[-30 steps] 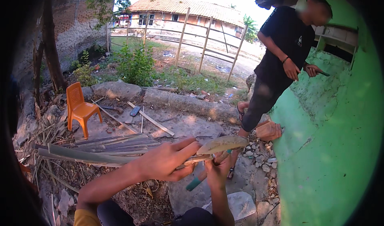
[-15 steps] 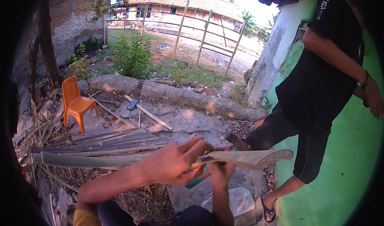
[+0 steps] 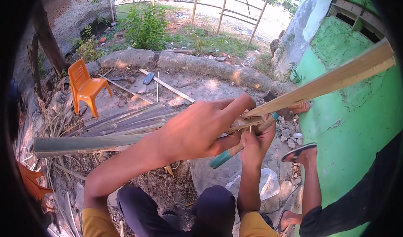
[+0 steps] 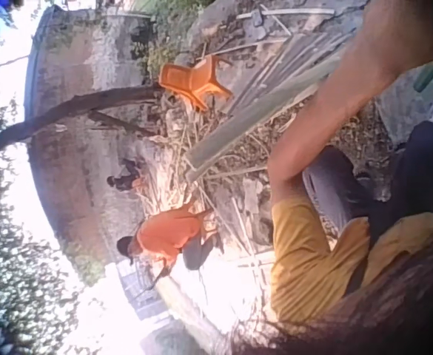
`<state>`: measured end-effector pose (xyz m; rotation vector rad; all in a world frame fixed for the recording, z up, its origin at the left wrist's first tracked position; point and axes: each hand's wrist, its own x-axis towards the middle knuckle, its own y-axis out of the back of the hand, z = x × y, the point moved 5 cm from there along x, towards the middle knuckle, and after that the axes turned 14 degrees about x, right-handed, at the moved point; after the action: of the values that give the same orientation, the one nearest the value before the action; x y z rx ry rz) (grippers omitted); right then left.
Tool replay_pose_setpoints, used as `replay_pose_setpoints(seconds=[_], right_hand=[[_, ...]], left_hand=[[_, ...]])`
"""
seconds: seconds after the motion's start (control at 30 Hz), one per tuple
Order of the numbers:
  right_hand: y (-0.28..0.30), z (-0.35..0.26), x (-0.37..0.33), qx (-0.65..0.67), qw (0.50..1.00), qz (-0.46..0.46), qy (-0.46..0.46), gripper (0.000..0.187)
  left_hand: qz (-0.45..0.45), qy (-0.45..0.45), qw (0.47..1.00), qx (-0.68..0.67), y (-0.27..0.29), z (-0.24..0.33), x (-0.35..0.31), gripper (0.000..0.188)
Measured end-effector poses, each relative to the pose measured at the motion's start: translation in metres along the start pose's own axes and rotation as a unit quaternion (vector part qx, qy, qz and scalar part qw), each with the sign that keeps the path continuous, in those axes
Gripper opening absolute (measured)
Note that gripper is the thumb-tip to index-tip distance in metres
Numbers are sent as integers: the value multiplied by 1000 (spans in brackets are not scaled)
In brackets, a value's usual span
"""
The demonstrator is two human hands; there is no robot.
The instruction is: The person aligns bamboo slats on the ground, hammers nails through them into a bamboo crossbar using a hammer, and lifts the assembled bamboo structure.
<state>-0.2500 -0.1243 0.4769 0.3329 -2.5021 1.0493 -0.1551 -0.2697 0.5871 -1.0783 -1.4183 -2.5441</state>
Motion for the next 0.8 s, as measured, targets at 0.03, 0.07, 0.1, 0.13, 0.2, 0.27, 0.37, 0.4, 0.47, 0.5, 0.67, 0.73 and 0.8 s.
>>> replay_pose_setpoints(seconds=[0.03, 0.07, 0.1, 0.13, 0.2, 0.27, 0.37, 0.4, 0.47, 0.5, 0.67, 0.73, 0.8], right_hand=[[2, -4, -3, 0, 1000, 17, 8, 38], [6, -7, -3, -21, 1000, -2, 14, 38], [11, -9, -7, -26, 999, 4, 17, 38], [14, -13, -12, -47, 999, 7, 22, 39], [15, -18, -21, -69, 997, 14, 30, 41], [20, -20, -27, -96, 995, 15, 2, 45], [33, -23, -38, -75, 996, 38, 9, 47], [36, -30, -43, -82, 996, 39, 14, 47], [43, -37, -57, -98, 993, 40, -51, 44], [46, -44, -63, -101, 993, 40, -46, 44], [51, -70, -104, -145, 984, 55, -84, 40], [46, -79, -117, -155, 981, 82, -87, 40], [51, -88, -127, -183, 976, 72, -90, 36]], left_hand=[[-22, 0, 1000, 3, -3, 2, 0, 46], [-45, -2, 999, 6, -6, 4, -2, 46], [-48, -7, 999, -1, -9, 5, -3, 46], [-61, -5, 998, -11, -14, 6, -5, 45], [-76, -8, 997, -22, -19, 11, -11, 43], [-71, 5, 997, 11, -22, 16, -16, 39], [-15, -28, 999, 16, -33, 26, -24, 38], [-12, -33, 999, 9, -37, 31, -27, 38], [-22, -37, 999, 8, -45, 38, -31, 38], [-20, -41, 999, 6, -48, 42, -35, 38], [-36, -59, 997, 23, -69, 68, -64, 48], [-60, -55, 997, 19, -77, 75, -74, 54], [-55, -62, 997, 12, -83, 83, -82, 59]])
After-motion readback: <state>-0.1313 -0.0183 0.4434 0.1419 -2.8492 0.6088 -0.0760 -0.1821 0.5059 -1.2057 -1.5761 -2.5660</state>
